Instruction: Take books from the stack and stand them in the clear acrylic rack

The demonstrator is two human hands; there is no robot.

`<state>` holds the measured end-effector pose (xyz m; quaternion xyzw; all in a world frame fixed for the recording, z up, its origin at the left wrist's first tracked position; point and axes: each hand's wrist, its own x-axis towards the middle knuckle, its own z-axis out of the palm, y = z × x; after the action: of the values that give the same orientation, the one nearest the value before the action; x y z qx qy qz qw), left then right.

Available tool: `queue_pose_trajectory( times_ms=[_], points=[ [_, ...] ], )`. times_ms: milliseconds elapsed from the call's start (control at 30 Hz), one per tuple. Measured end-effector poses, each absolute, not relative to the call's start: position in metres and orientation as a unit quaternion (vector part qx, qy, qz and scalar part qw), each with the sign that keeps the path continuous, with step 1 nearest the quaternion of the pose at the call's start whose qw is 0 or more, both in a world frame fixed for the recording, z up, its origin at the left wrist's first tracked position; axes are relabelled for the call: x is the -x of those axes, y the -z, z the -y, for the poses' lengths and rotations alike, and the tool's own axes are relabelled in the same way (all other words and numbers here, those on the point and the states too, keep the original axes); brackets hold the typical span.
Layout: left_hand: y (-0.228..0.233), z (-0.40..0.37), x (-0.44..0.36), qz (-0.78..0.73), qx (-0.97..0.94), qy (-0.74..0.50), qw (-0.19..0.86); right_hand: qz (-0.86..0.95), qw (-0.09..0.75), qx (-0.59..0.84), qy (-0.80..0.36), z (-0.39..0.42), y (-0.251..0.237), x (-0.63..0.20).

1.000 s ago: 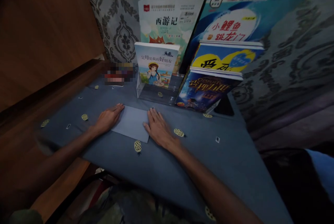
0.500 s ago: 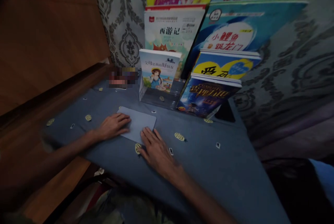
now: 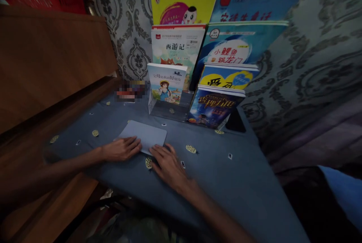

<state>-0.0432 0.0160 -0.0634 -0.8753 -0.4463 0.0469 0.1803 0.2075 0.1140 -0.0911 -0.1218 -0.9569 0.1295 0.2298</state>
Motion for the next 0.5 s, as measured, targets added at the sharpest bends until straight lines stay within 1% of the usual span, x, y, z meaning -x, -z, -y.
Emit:
queue_pose_trajectory(
  times_ms=[167,300,400,500],
  points=[
    [0.061,-0.019,0.037,0.474,0.867,-0.024,0.150,0.941,0.237,0.135,-0.198,-0.139,0.094,-0.208],
    [0.056,-0.015,0.028,0.503,0.855,0.026,0.126,0.917,0.250,0.161,-0.267,-0.162,0.094,-0.212],
    [0.044,-0.013,0.021,0.556,0.818,0.138,0.047,0.889,0.265,0.176,-0.328,-0.173,0.092,-0.214],
    [0.021,-0.018,0.013,0.611,0.737,0.283,-0.054,0.823,0.309,0.208,-0.428,-0.175,0.088,-0.212]
  ],
)
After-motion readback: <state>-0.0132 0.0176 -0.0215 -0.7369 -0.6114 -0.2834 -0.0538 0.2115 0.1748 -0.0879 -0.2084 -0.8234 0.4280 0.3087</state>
